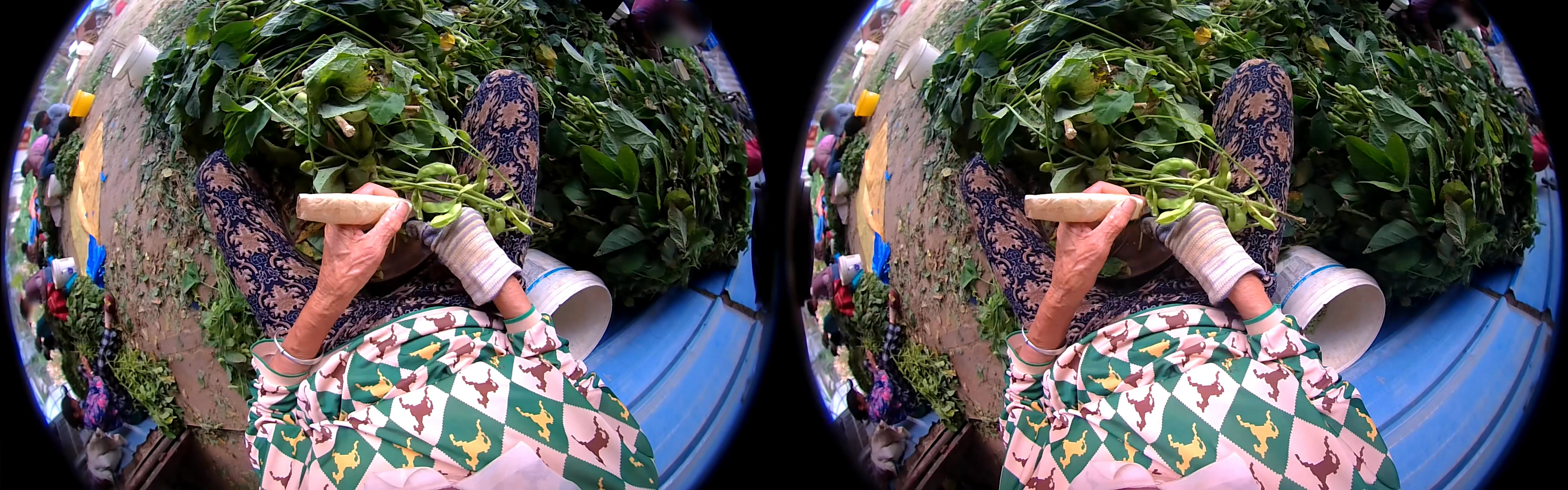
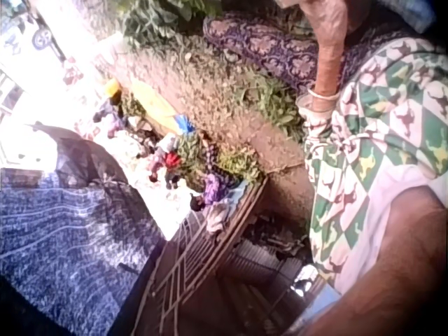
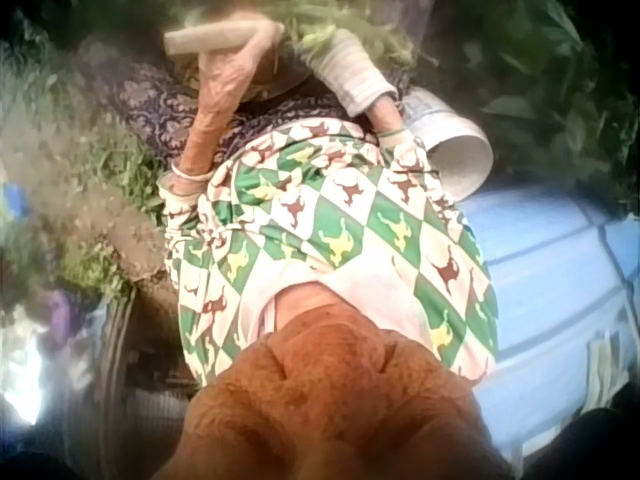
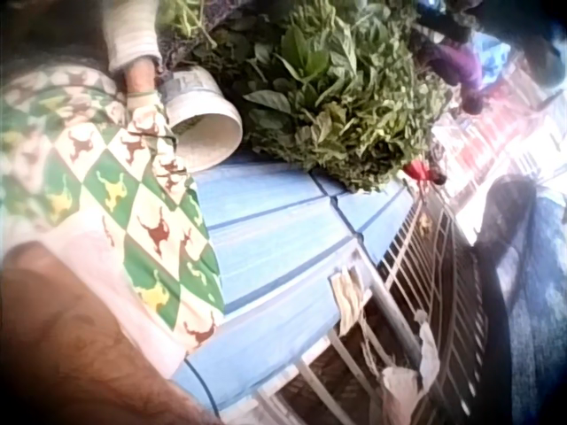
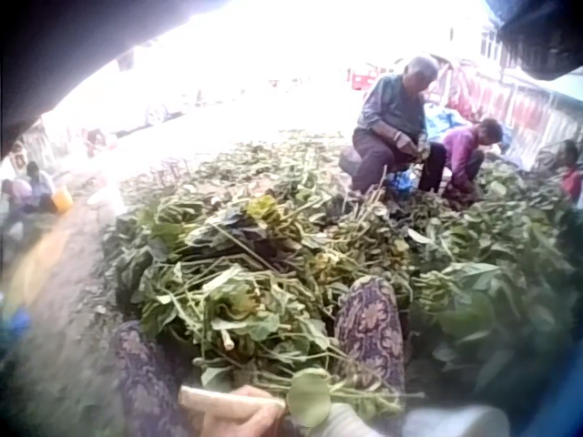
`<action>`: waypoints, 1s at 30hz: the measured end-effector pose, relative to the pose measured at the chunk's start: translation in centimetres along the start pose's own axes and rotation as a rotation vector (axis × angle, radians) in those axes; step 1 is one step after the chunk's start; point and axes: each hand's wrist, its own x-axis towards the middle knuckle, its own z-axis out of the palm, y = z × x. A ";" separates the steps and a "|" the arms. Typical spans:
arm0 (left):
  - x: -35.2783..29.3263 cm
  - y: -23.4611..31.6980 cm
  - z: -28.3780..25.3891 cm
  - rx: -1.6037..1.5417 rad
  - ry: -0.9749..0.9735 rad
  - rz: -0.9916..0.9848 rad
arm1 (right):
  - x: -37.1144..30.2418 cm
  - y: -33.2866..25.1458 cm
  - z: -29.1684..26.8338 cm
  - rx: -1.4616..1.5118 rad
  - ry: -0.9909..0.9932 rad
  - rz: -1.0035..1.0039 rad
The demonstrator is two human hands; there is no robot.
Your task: The person sits on the ground and uses a small knife to trim green vegetables, removing unwanted parts and placing the trimmed pieces into a white bucket. The task is performed continuously with both hands handling the vegetables and the knife.
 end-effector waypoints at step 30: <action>1.3 2.4 0.3 0.248 -0.107 0.268 | -0.9 1.3 0.7 0.494 -0.028 0.139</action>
